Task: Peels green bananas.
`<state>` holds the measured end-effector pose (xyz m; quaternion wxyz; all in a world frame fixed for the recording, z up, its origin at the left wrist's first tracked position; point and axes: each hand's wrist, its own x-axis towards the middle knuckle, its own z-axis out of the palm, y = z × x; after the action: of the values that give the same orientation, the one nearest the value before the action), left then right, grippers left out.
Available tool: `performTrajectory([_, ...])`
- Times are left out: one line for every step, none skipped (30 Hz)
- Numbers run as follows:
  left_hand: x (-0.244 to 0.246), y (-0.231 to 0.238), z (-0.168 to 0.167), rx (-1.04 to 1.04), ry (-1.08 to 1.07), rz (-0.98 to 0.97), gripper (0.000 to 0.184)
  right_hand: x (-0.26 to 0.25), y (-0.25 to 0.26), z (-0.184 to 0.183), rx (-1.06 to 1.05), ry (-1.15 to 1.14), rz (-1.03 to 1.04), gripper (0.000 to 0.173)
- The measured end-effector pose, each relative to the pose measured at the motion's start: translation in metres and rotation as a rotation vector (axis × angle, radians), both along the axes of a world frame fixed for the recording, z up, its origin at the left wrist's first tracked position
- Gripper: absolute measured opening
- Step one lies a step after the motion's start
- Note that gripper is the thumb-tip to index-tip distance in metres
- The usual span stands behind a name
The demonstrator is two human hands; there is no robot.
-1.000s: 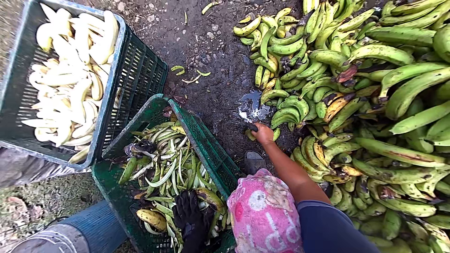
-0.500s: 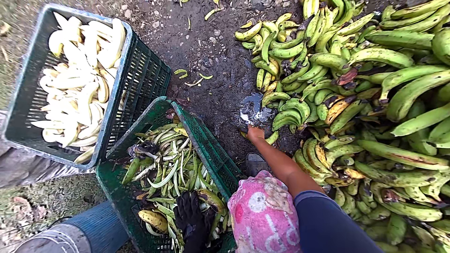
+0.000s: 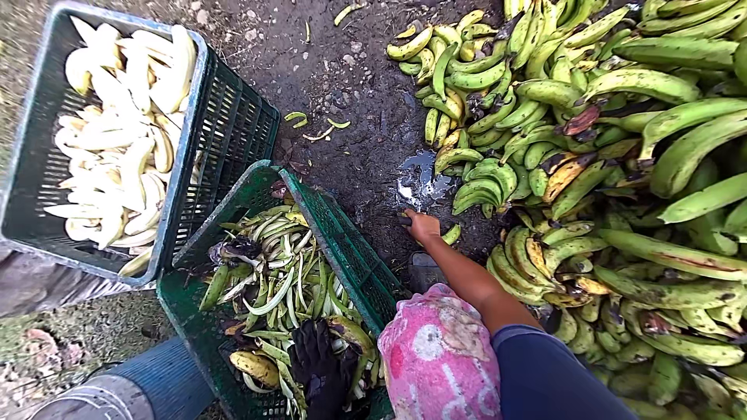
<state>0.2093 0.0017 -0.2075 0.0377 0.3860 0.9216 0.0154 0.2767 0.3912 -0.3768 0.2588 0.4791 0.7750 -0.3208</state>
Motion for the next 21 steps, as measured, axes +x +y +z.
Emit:
performTrajectory([0.0,0.0,0.001,-0.004,-0.007,0.002,0.101,0.005,0.004,0.002,0.006,0.042,-0.049,0.051])
performTrajectory([0.0,0.0,0.001,-0.011,-0.015,0.007,0.102,0.009,0.009,0.004,0.015,0.089,-0.109,0.047])
performTrajectory([0.001,0.0,0.001,-0.012,-0.02,0.008,0.102,0.015,0.014,0.004,0.023,0.137,-0.176,0.046])
performTrajectory([0.001,0.0,0.001,-0.012,-0.026,0.008,0.102,0.019,0.02,0.004,0.021,0.194,-0.241,0.045])
performTrajectory([0.001,0.0,0.001,-0.014,-0.033,0.008,0.103,0.023,0.025,0.004,0.012,0.257,-0.314,0.045])
performTrajectory([0.001,0.0,0.0,-0.008,-0.034,0.008,0.103,0.023,0.031,0.007,-0.005,0.322,-0.39,0.045])
performTrajectory([0.001,0.0,-0.001,0.005,-0.028,0.005,0.102,0.021,0.037,0.016,-0.033,0.405,-0.47,0.045])
performTrajectory([0.001,0.0,-0.002,0.019,-0.018,0.003,0.102,0.015,0.041,0.029,-0.075,0.494,-0.545,0.046])
performTrajectory([0.001,0.0,-0.003,0.029,-0.009,0.003,0.103,0.006,0.044,0.044,-0.107,0.598,-0.605,0.046])
performTrajectory([0.001,0.0,-0.004,0.029,-0.012,0.006,0.103,-0.006,0.045,0.06,-0.128,0.71,-0.634,0.045])
performTrajectory([0.001,0.0,-0.003,0.026,-0.025,0.009,0.103,-0.02,0.045,0.078,-0.146,0.833,-0.628,0.043])
performTrajectory([0.001,-0.001,-0.002,0.016,-0.037,0.01,0.103,-0.035,0.041,0.1,-0.154,0.963,-0.586,0.042])
performTrajectory([0.001,0.0,-0.002,0.012,-0.037,0.011,0.103,-0.052,0.036,0.126,-0.157,1.093,-0.508,0.042])
performTrajectory([0.001,0.0,-0.002,0.014,-0.029,0.009,0.102,-0.069,0.028,0.155,-0.141,1.229,-0.402,0.04])
performTrajectory([0.0,0.0,-0.003,0.024,-0.017,0.005,0.101,-0.086,0.017,0.185,-0.116,1.36,-0.28,0.038])
performTrajectory([0.0,0.0,-0.004,0.035,-0.01,0.002,0.101,-0.101,0.004,0.218,-0.097,1.466,-0.153,0.036])
performTrajectory([-0.001,-0.001,-0.005,0.039,-0.005,-0.002,0.101,-0.113,-0.011,0.249,-0.093,1.547,-0.025,0.038])
performTrajectory([-0.001,-0.001,-0.005,0.032,-0.002,-0.007,0.1,-0.124,-0.028,0.276,-0.102,1.605,0.103,0.041])
performTrajectory([-0.002,0.0,-0.004,0.02,0.0,-0.01,0.1,-0.133,-0.045,0.295,-0.14,1.634,0.232,0.043])
performTrajectory([-0.002,0.0,-0.003,0.009,-0.007,-0.009,0.1,-0.141,-0.06,0.306,-0.208,1.601,0.373,0.044])
performTrajectory([-0.002,0.0,-0.002,0.001,-0.016,-0.006,0.099,-0.148,-0.07,0.31,-0.305,1.523,0.498,0.048])
